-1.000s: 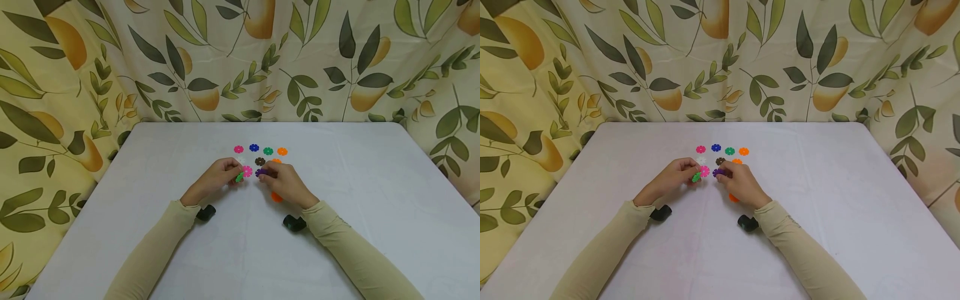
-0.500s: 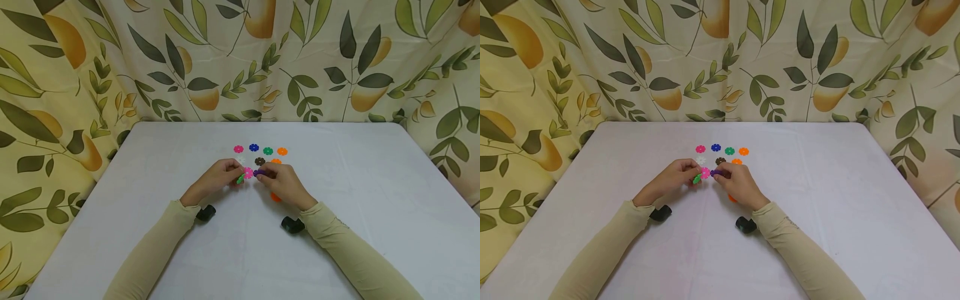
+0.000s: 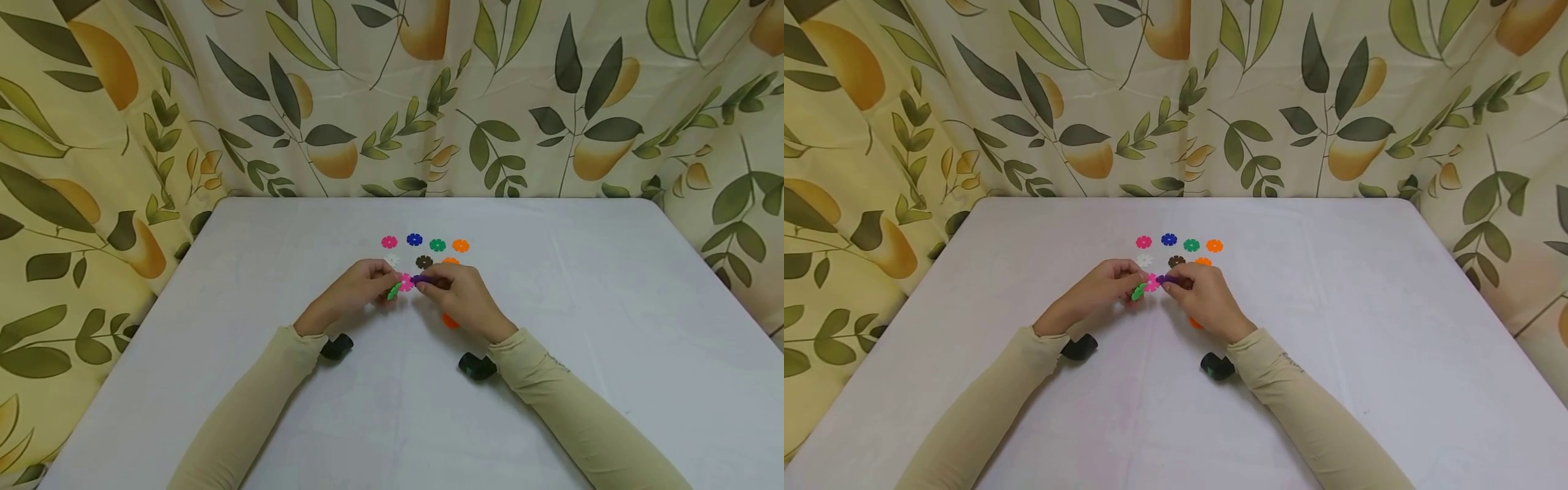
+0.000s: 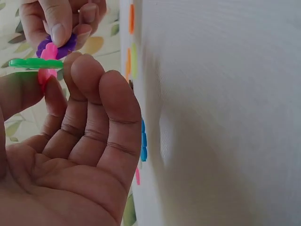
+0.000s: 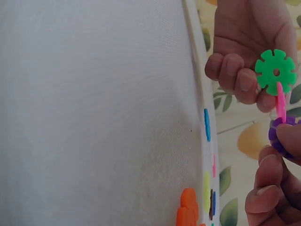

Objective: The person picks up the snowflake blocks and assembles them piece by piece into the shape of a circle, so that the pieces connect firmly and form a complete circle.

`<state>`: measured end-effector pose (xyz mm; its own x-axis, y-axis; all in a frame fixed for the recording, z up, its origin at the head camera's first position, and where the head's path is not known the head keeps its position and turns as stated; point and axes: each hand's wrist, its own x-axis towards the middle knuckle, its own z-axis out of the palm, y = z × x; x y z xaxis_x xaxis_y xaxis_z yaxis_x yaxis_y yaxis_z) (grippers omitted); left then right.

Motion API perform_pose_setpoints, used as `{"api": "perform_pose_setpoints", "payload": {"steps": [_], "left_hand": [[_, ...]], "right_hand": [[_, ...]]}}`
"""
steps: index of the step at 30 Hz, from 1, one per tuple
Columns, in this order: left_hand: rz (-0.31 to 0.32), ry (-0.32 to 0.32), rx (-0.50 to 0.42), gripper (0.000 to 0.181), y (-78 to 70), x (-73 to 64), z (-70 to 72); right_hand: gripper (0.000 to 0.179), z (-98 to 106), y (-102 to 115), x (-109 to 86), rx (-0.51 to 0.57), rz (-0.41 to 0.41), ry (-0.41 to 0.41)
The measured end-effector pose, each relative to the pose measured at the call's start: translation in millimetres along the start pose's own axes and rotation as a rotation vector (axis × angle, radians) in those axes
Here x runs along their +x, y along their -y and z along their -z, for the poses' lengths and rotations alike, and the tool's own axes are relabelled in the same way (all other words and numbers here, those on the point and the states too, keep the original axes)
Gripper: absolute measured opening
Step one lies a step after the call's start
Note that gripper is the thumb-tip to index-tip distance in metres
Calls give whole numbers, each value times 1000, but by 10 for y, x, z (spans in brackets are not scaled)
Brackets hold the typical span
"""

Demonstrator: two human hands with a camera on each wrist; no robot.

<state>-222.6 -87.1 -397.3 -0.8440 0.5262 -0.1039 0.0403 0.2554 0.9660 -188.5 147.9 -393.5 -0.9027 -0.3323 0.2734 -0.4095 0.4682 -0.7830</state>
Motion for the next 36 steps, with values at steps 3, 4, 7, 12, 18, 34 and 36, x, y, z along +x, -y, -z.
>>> {"api": "perform_pose_setpoints", "payload": {"steps": [3,4,7,12,18,34,36], "left_hand": [[0,7,11,21,-1,1,-2],[3,8,16,22,-1,2,-2],[1,6,41,24,-5,-3,-6],[7,9,62,23,-24,-13,-18],[26,15,53,18,-58,-32,-46],[30,-24,44,21,-97,-19,-119],[24,-25,53,20,-108,-25,-126]], "right_hand": [[7,-5,6,-3,2,4,-4],[7,-8,9,-3,2,6,-5],[5,-13,12,-6,3,16,-4],[4,-20,2,-7,4,53,-2],[8,-39,-18,-16,-17,166,13],[7,-43,16,-27,-48,231,-14],[8,-39,28,-30,-44,223,-12]]}}
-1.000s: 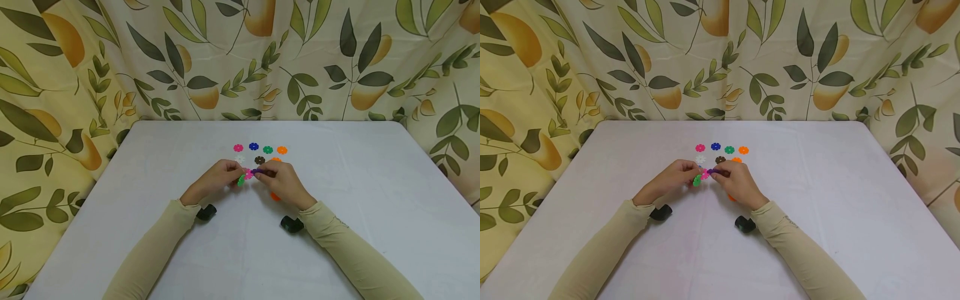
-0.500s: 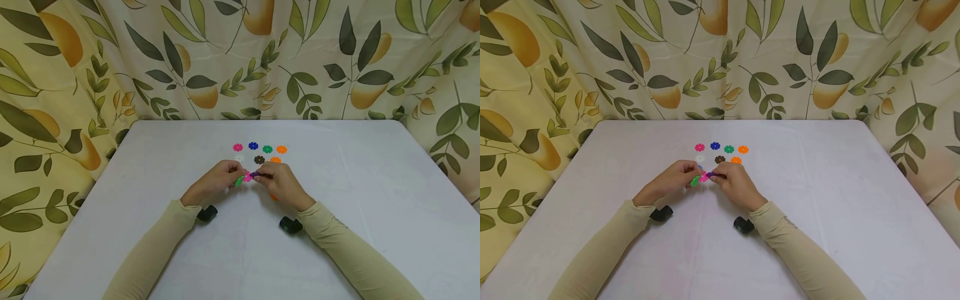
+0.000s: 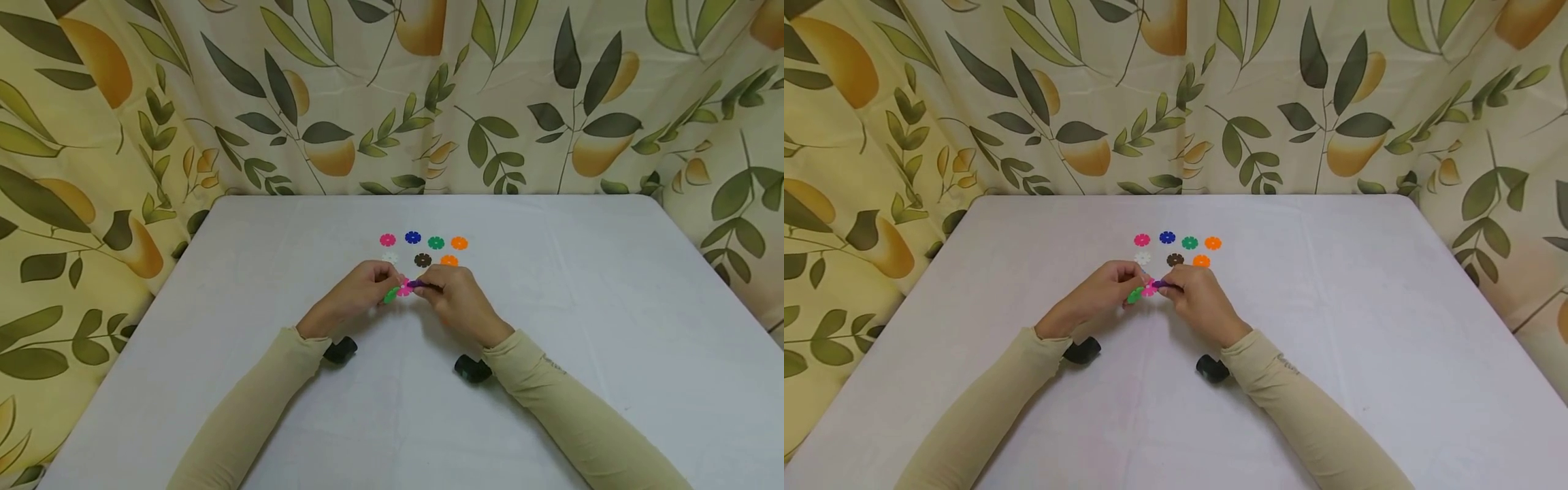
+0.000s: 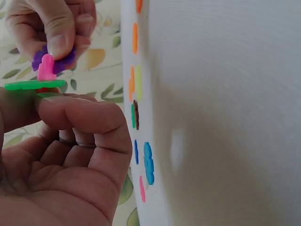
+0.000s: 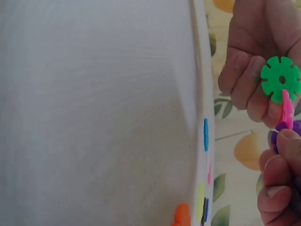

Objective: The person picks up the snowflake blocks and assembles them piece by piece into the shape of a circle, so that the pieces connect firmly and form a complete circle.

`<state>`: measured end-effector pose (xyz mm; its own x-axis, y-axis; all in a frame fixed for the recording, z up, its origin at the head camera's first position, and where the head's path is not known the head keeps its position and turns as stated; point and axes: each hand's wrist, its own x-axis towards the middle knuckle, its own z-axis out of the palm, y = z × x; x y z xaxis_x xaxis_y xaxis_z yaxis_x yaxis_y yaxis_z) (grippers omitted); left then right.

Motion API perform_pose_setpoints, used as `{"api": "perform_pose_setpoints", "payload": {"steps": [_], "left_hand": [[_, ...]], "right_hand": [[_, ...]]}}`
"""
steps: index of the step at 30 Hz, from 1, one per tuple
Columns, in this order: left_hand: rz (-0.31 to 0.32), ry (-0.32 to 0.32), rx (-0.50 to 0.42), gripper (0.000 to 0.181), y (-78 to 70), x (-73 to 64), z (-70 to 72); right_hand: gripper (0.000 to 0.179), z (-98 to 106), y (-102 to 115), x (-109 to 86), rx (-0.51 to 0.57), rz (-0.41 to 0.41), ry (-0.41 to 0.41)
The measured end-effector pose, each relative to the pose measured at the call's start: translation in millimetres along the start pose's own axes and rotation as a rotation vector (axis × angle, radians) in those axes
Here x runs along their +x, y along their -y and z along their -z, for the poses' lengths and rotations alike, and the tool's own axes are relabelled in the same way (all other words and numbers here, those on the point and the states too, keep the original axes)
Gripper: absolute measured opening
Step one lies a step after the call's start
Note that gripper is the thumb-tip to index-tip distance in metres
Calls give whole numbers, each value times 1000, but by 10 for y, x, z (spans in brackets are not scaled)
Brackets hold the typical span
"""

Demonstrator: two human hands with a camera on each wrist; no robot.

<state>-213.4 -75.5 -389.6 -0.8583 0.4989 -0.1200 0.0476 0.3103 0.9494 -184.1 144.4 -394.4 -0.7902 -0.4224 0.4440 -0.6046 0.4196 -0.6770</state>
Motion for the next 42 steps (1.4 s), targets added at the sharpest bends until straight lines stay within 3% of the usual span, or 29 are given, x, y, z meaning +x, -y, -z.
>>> {"api": "perform_pose_setpoints", "payload": {"steps": [6,16,24,42], "left_hand": [[-22,-14,35,19,-1,-16,42],[-56,34,-33,17,19,-8,91],[-19,15,-33,19,57,-2,83],[-10,64,-32,18,53,-8,70]], "right_hand": [[6,25,28,27,11,-45,21],[13,114,19,38,67,-196,-6],[11,135,-8,26,114,-207,6],[8,86,-23,27,115,-199,13]]}}
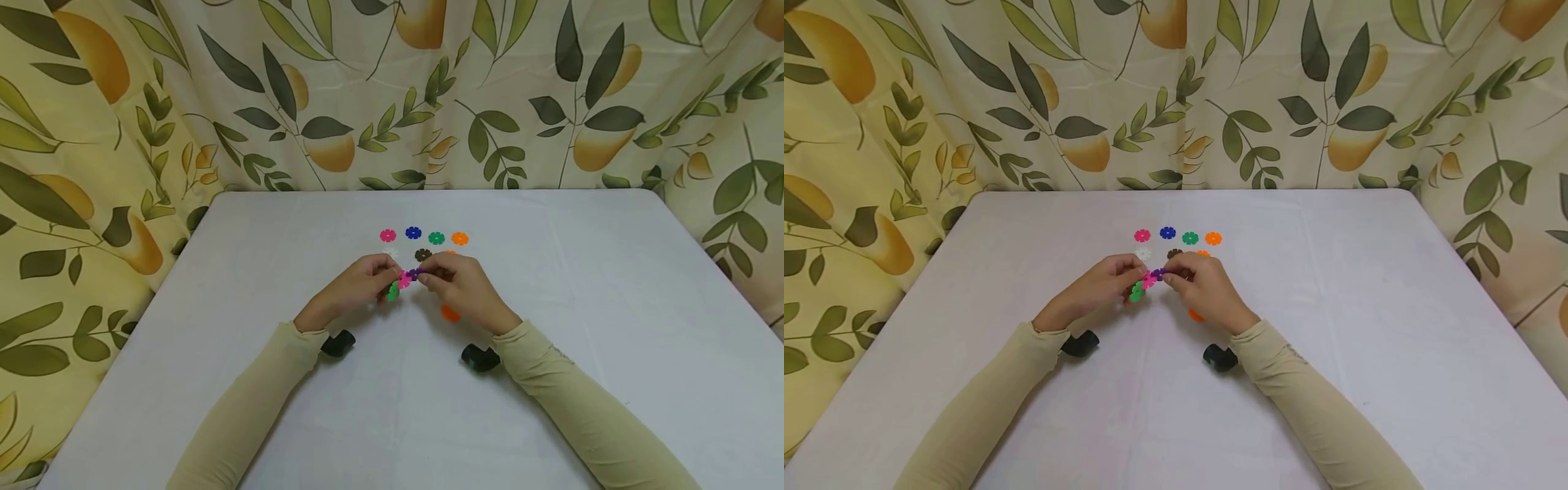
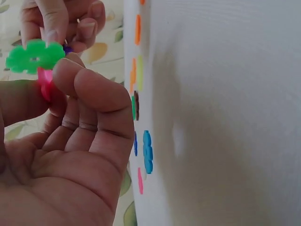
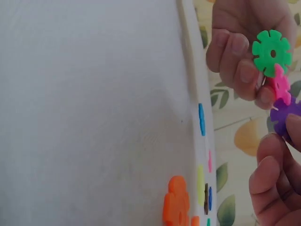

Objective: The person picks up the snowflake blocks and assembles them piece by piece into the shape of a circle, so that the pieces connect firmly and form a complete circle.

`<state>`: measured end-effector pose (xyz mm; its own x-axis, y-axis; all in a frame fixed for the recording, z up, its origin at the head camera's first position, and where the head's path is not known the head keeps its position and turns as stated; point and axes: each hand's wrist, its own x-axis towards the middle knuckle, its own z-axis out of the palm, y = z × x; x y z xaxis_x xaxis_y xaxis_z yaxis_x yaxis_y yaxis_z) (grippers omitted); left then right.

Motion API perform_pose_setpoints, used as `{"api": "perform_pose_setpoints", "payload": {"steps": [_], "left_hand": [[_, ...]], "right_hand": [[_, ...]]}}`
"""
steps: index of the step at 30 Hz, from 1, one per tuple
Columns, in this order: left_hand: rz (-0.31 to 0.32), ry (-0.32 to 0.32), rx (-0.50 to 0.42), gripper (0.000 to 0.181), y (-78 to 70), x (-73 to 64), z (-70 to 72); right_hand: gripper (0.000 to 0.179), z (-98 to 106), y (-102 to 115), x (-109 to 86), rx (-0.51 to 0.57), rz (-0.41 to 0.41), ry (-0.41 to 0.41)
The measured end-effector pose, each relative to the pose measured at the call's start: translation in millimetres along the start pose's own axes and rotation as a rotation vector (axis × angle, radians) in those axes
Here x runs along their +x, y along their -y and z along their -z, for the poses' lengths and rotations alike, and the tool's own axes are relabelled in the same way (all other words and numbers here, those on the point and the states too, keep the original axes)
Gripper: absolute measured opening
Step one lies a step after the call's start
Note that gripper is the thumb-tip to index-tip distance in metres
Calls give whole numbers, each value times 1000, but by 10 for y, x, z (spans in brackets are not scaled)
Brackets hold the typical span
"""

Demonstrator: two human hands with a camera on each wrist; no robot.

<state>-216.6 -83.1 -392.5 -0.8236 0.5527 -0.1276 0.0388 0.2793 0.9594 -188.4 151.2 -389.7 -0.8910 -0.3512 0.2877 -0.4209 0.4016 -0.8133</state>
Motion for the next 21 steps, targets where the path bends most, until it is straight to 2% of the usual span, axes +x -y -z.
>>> {"api": "perform_pose_setpoints", "payload": {"steps": [5,7,10,13,16,21], "left_hand": [[30,33,11,20,-25,-10,26],[47,26,20,20,-28,-21,45],[59,2,13,20,-12,-28,64],[47,6,-9,19,11,-19,55],[22,30,-16,19,14,-4,27],[-5,30,-40,17,-4,-3,0]], "right_hand": [[7,21,-20,4,19,9,1],[7,40,-32,4,13,7,-12],[9,61,-50,1,54,-38,-26],[17,57,-45,-3,162,-80,-16],[21,30,-23,1,256,-79,-2],[11,-11,4,0,258,-62,8]]}}
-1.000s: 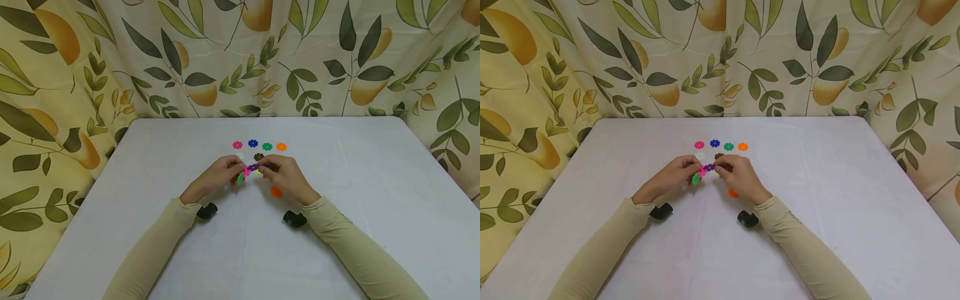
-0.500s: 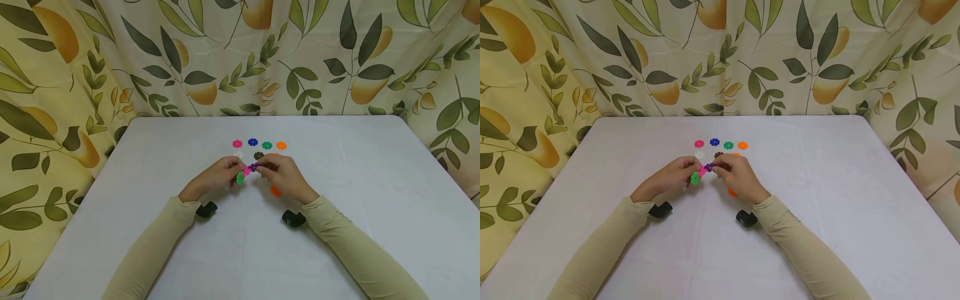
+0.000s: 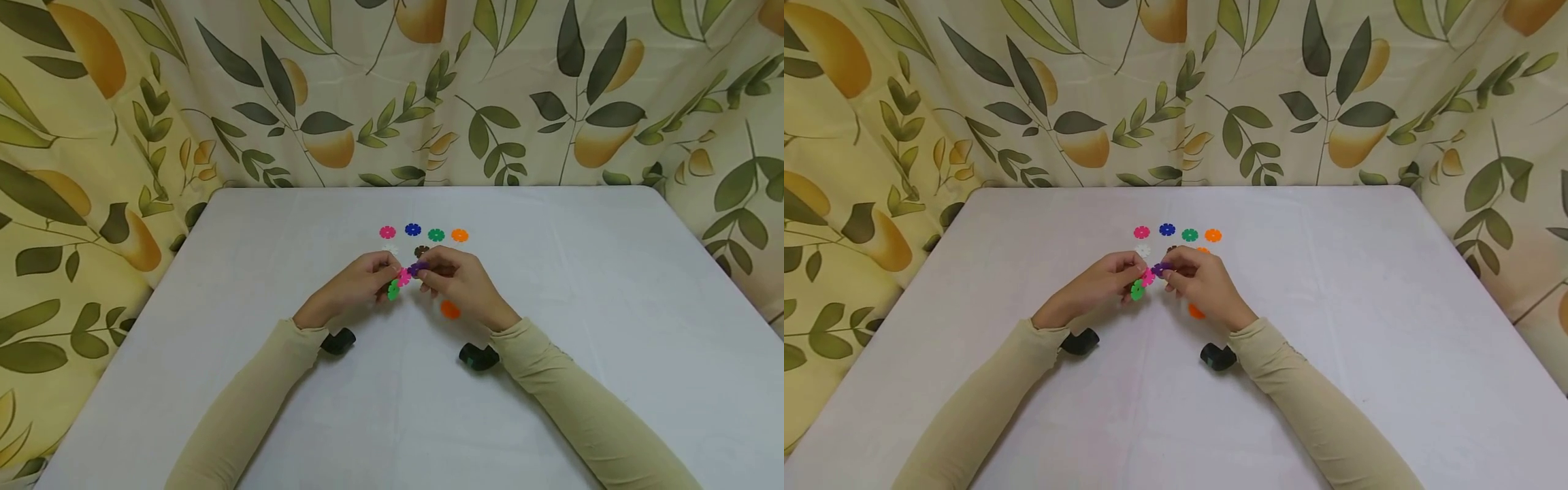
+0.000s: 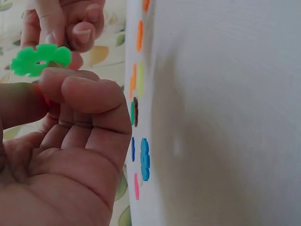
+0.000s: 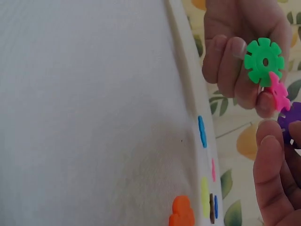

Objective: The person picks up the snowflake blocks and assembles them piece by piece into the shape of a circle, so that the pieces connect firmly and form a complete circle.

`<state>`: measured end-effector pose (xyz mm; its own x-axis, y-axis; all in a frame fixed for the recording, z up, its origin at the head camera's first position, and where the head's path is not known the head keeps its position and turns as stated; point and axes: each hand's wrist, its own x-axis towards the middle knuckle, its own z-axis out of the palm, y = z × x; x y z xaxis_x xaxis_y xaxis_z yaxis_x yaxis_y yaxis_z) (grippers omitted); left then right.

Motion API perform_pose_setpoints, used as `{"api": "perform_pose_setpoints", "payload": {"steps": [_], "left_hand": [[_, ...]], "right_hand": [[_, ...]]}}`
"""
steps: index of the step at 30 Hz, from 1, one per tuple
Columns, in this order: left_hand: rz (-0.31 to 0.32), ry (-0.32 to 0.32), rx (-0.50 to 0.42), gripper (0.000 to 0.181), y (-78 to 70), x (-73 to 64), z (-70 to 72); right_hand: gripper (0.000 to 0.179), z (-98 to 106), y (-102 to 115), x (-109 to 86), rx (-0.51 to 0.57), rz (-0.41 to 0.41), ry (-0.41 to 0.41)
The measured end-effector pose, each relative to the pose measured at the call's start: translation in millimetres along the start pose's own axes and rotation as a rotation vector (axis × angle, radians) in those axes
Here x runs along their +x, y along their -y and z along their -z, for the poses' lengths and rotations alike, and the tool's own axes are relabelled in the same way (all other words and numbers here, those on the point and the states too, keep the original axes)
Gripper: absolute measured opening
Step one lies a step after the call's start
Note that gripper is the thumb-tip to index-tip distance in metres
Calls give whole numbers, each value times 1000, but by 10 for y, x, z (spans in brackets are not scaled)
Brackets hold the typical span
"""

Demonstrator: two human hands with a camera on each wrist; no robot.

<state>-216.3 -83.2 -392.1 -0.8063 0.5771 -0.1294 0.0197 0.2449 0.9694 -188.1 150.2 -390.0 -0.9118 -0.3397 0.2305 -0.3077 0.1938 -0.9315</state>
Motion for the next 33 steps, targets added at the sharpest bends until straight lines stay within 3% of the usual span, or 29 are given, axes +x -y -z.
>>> {"api": "perform_pose_setpoints", "payload": {"steps": [6,20,27,33], "left_hand": [[-10,-9,-14,14,-20,-11,3],[-30,-39,59,13,3,-4,35],[-47,-51,60,12,-14,2,16],[-22,-64,86,11,-43,10,-27]], "right_hand": [[9,-13,7,-5,-68,5,-2],[8,-17,-42,3,-147,43,-8],[8,-46,-75,11,-215,113,-6],[7,-62,-70,0,-240,123,4]]}}
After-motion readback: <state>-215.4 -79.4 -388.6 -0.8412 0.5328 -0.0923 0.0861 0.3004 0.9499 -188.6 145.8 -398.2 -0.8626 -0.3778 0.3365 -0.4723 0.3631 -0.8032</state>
